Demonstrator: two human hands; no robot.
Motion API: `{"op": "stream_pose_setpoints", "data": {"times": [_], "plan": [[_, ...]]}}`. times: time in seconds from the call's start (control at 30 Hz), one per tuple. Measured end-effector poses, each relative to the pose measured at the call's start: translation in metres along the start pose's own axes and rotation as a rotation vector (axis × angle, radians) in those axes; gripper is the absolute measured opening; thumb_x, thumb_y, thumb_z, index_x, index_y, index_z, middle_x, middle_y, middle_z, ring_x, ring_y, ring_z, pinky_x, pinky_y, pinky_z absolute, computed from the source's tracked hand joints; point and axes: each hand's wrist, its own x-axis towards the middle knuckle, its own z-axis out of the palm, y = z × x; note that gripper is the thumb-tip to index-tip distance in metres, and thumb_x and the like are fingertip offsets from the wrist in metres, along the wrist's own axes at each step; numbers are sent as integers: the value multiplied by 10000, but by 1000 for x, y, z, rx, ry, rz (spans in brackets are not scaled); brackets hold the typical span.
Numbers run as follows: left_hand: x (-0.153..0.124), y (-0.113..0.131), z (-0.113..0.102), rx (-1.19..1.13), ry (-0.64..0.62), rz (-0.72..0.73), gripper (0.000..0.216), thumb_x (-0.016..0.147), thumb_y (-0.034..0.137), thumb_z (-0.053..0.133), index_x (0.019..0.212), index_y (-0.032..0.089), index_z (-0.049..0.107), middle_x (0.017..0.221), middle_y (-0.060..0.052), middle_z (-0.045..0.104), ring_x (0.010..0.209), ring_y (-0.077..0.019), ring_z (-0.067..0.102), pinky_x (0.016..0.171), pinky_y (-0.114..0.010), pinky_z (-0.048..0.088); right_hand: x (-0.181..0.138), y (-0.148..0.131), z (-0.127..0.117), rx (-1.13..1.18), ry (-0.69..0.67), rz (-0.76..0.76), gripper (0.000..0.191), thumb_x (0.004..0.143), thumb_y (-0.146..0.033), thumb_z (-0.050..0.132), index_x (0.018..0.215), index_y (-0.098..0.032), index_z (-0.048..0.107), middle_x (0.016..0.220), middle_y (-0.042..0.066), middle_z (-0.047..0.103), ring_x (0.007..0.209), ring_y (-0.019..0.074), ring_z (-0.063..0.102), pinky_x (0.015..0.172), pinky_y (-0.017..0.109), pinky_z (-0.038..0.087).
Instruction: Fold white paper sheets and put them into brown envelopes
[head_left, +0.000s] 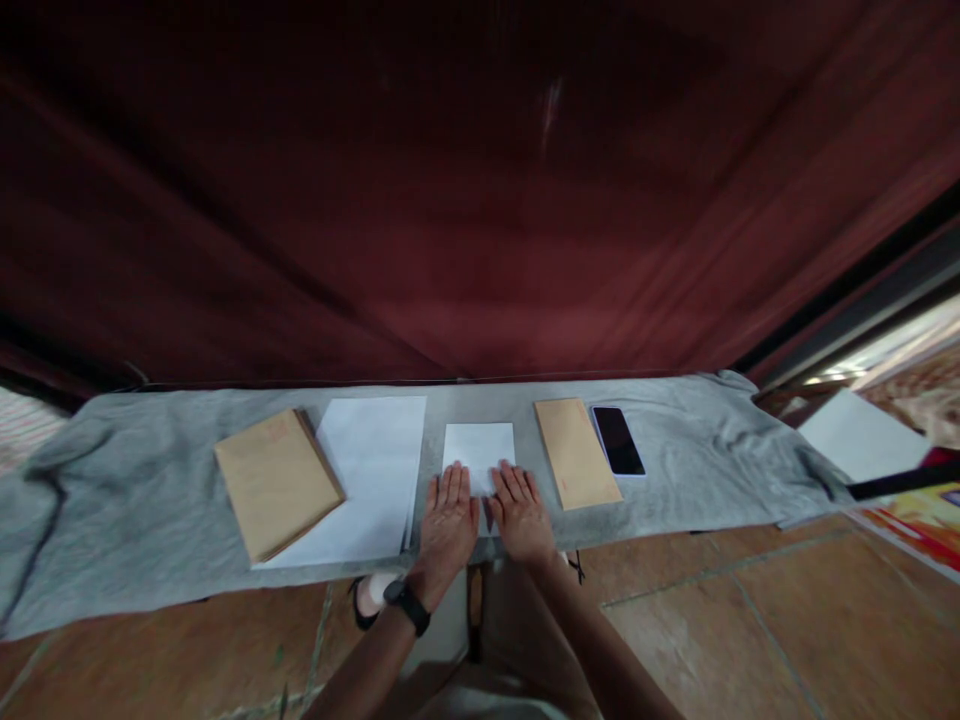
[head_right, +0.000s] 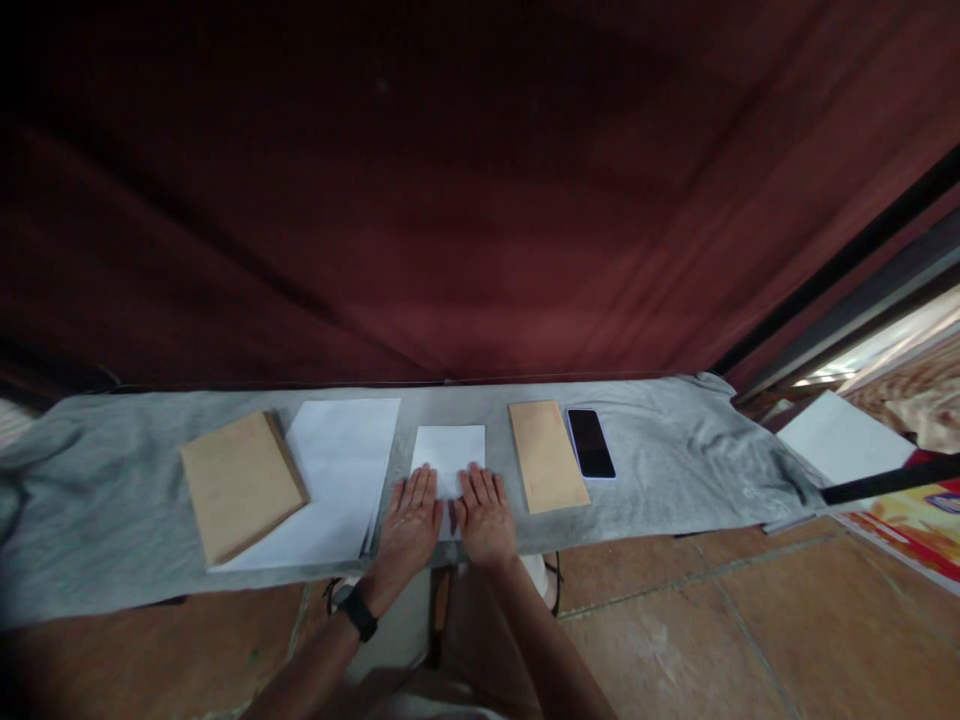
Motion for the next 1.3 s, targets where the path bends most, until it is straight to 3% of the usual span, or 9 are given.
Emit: {"op": "stream_pose_setpoints", "data": {"times": [0.07,0.2,0.33,0.6,0.8,1.03,1.3], "plan": [[10,7,1,-32,-18,35,536,1008,286,326,1461,39,470,1541,-210,460,1473,-285,386,1218,-512,319,-5,1,2,-21,-8,8,483,1032,-275,436,1505,-185,475,1588,83,416,1460,258,402,1222,473,281],[41,28,6,-155,-118,236,511,1043,299,258,1466,126,486,1536,-126,498,1468,-227,398,1203,-463,358,-7,2,4,-9,-45,-12,529,970,-258,523,1485,-141,502,1547,122,474,1444,281,421,1235,469,256],[71,40,14,-172,-159,236,528,1060,382,255,1463,138,496,1532,-119,504,1468,-234,397,1203,-459,350,-6,3,5,-11,-8,-25,570,951,-286,546,1487,-98,491,1507,157,518,1423,284,445,1229,454,277],[101,17,19,-106,-84,235,494,1048,357,301,1478,215,499,1550,-53,490,1480,-221,377,1233,-464,289,-3,-5,1,-17,56,47,449,991,-276,496,1427,-200,576,1475,80,568,1377,245,505,1226,436,280],[97,-2,15,-63,-49,199,510,1033,338,313,1505,216,464,1572,-58,456,1500,-226,339,1242,-475,254,-4,-4,1,-14,52,40,482,1010,-271,466,1486,-214,506,1547,64,484,1397,237,485,1223,435,277],[73,-18,6,-17,-40,97,563,1031,375,294,1541,161,399,1592,-80,419,1526,-238,278,1246,-477,245,-5,-1,3,-20,51,11,476,1021,-268,437,1486,-190,499,1558,74,468,1425,240,447,1224,443,263],[42,-16,0,-32,-22,3,568,1020,335,319,1529,98,407,1592,-133,404,1514,-278,303,1238,-513,271,-6,0,2,-30,49,-2,491,1023,-278,434,1505,-192,476,1565,83,457,1436,246,432,1223,453,262]]}}
